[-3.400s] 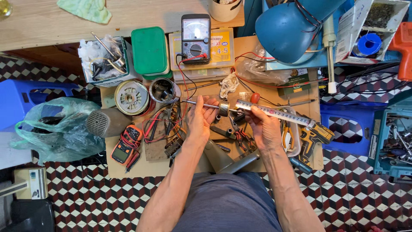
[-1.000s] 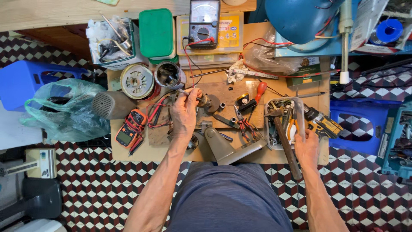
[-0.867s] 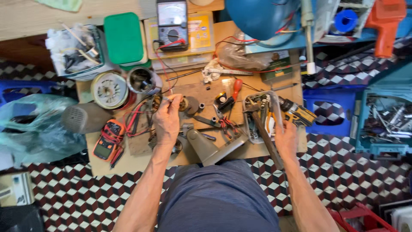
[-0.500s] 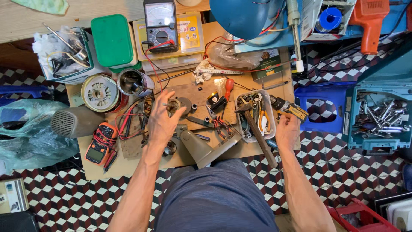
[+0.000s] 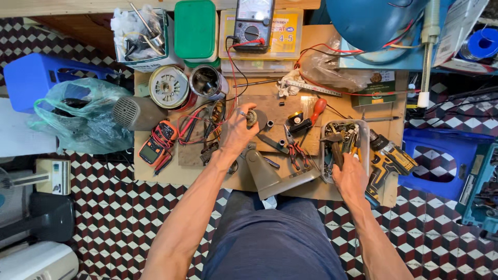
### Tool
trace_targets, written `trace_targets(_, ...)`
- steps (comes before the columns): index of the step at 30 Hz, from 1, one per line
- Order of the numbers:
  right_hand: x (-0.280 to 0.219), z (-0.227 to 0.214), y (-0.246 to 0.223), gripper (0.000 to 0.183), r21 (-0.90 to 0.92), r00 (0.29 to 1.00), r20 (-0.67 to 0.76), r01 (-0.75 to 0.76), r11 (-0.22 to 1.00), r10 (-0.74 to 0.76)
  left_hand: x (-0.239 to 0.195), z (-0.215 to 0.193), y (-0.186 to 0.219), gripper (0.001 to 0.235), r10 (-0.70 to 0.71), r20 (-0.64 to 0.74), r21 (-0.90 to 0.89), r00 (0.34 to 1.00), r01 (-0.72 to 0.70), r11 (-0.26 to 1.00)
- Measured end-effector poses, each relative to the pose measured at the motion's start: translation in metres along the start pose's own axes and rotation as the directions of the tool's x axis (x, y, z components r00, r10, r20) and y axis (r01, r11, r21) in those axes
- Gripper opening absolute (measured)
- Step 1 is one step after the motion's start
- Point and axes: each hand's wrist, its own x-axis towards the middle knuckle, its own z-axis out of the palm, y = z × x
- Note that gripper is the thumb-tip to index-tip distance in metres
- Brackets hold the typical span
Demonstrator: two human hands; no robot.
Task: The person disassembles a cylindrical electrical component, uses a hammer to tap a metal shaft, measures it with a ruler, and wipes it with a cloth. The person then reassembles the component and places it on the workbench.
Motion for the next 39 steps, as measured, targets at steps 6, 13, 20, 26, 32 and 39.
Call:
trace_targets(6,-0.013,-0.053,-0.040,0.035,0.353,0.977,0.033,-0.207,0.912,0.209,0.000,0.011,-0.007,0.038,0.001,-0.001,-0.004,1.000,-0.001,1.000)
trace_targets(13,-0.060,-0.138,-0.165,0.026,0.661,0.944,0.146,-0.316,0.681,0.295,0.001,0.001,-0.002,0.044,0.021,0.056,-0.117,0.998,-0.014,0.993)
trace_targets(20,-0.086,-0.184,-0.258,0.036,0.583,0.992,-0.011,-0.099,0.807,0.129,0.003,-0.031,-0.015,0.054,0.219,0.117,-0.235,0.969,-0.187,0.954)
trace_targets(26,-0.071,-0.172,-0.306,0.046,0.415,0.999,-0.039,0.039,0.909,-0.025,0.006,-0.029,-0.022,0.054,0.242,0.179,-0.303,0.954,-0.181,0.936)
trace_targets(32,-0.082,-0.165,-0.322,0.044,0.459,0.982,-0.180,0.140,0.877,-0.063,0.003,-0.029,-0.022,0.050,0.241,0.127,-0.392,0.962,-0.175,0.903)
trace_targets(39,-0.070,-0.150,-0.323,0.046,0.221,0.989,-0.142,0.077,0.972,-0.046,0.001,-0.032,-0.021,0.049,0.219,0.104,-0.377,0.970,-0.165,0.911)
